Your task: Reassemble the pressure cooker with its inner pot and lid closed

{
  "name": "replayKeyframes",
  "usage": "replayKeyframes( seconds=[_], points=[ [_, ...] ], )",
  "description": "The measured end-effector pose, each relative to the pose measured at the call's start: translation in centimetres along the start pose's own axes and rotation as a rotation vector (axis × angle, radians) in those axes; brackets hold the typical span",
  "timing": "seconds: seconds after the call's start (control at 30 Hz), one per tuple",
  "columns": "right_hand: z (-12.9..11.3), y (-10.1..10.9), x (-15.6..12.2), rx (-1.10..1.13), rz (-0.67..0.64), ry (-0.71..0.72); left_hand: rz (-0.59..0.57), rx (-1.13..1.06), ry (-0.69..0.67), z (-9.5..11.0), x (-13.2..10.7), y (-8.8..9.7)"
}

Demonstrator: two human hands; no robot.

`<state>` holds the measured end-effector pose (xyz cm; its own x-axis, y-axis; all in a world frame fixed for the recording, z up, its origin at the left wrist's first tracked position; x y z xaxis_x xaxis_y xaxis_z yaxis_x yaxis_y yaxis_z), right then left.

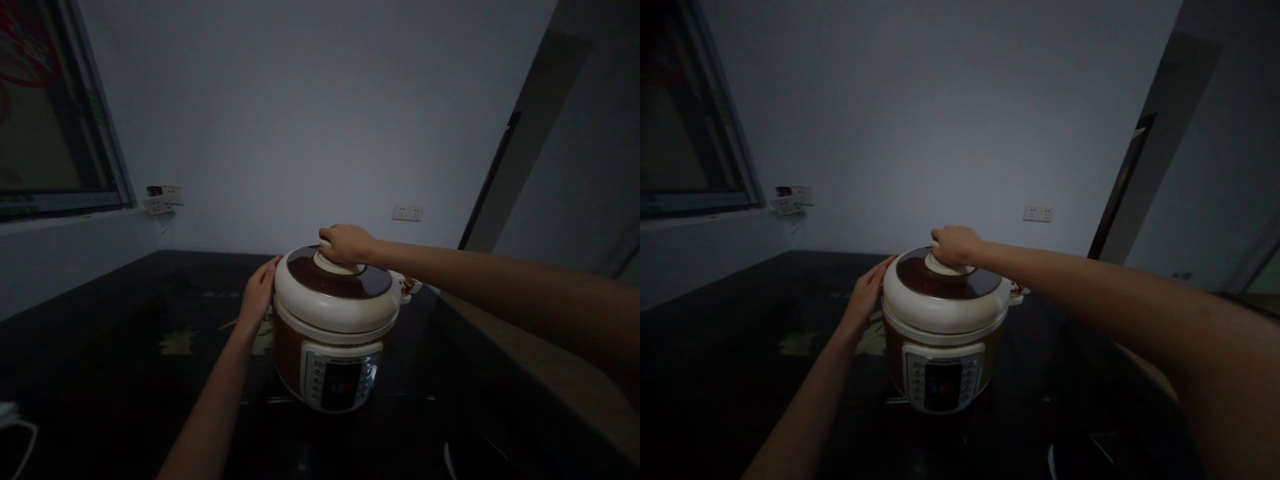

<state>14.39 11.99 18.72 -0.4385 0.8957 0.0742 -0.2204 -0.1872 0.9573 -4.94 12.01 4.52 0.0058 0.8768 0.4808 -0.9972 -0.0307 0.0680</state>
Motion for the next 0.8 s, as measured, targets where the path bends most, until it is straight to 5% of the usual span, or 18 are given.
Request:
replayKeyframes(
  seconds=[0.43, 0.8],
  points=[
    [-0.4, -0.5, 0.4, 0.002, -0.064, -0.020, -0.005, 0.007, 0.052, 0.1, -0.2, -0.1],
    [-1.4, -0.8, -0.1, 0.008, -0.034, -0.111, 0.076, 0.239, -0.008, 1.5, -0.4, -0.1]
  ],
)
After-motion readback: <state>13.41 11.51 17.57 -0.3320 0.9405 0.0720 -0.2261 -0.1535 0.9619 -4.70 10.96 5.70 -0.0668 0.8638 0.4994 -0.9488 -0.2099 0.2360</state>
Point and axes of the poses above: each hand's wrist, its own x-axis towards the middle knuckle, its own y-axis out of the back of the hand, z = x × y, the point moved 1 cm from there along x, towards the middle knuckle, and after that the axes turned 11 degrees about -z, right-handed, at the moved point
